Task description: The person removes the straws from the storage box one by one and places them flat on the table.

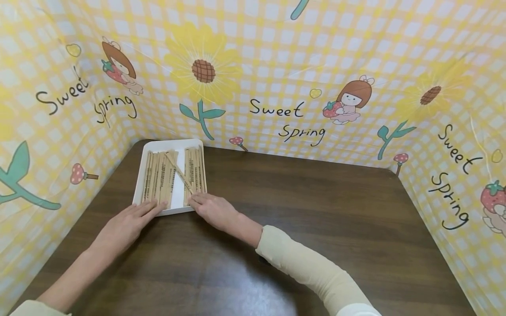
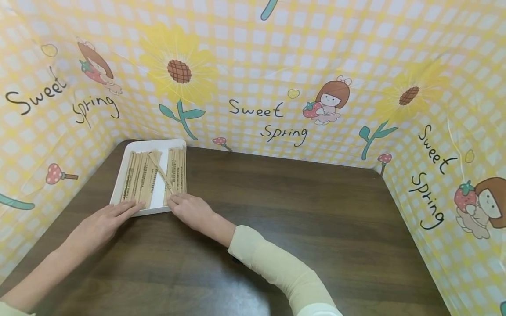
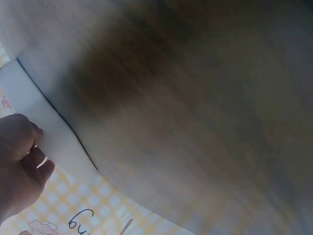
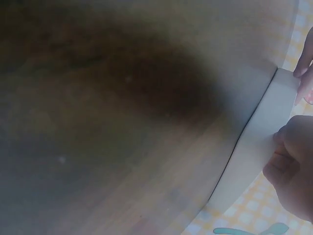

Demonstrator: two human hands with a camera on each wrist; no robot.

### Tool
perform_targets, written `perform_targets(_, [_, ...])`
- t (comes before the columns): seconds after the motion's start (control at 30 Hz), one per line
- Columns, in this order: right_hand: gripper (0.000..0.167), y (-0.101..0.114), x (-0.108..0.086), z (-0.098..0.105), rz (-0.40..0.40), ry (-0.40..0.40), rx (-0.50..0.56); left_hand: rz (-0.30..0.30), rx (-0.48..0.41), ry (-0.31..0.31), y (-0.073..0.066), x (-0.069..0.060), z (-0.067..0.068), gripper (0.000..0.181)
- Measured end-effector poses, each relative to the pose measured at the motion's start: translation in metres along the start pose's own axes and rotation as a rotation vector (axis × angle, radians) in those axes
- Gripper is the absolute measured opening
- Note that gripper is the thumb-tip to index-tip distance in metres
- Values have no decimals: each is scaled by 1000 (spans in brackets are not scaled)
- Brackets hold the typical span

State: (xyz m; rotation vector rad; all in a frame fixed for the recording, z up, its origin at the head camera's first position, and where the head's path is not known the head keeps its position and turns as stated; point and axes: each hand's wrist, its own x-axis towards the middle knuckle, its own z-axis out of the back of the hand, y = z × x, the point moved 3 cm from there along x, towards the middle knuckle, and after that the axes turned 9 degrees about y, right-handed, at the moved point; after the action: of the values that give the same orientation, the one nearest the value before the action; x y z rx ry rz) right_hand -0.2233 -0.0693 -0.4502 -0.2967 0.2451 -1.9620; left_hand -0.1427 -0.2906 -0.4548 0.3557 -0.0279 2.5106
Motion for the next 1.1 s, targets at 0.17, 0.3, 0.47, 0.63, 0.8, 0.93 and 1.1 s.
perform_targets(0.17, [32,-1,-5,1,-5,-1,32,-13,19,-4,-4,1,0,85])
perform_targets(0.3, [33,-2,-10,1,-10,-10,55,-18,17,-6,-7,4,1,86])
perform_targets(0.47, [31,-2,-15,2,-10,-24,63,-20,19,7,-11,6,1,88])
perform_targets(0.63, [32,-3,-22,2,-23,-24,64,-37,34,21,-15,9,1,88])
perform_targets(0.8, [31,-3,-30,2,-41,-51,74,-48,36,28,-19,14,2,88])
perform_targets(0.93, [31,-3,-36,4,-52,-68,76,-52,32,29,-23,17,2,88])
perform_targets(1.1, [30,-3,-42,6,-60,-72,55,-66,38,35,-28,19,1,87])
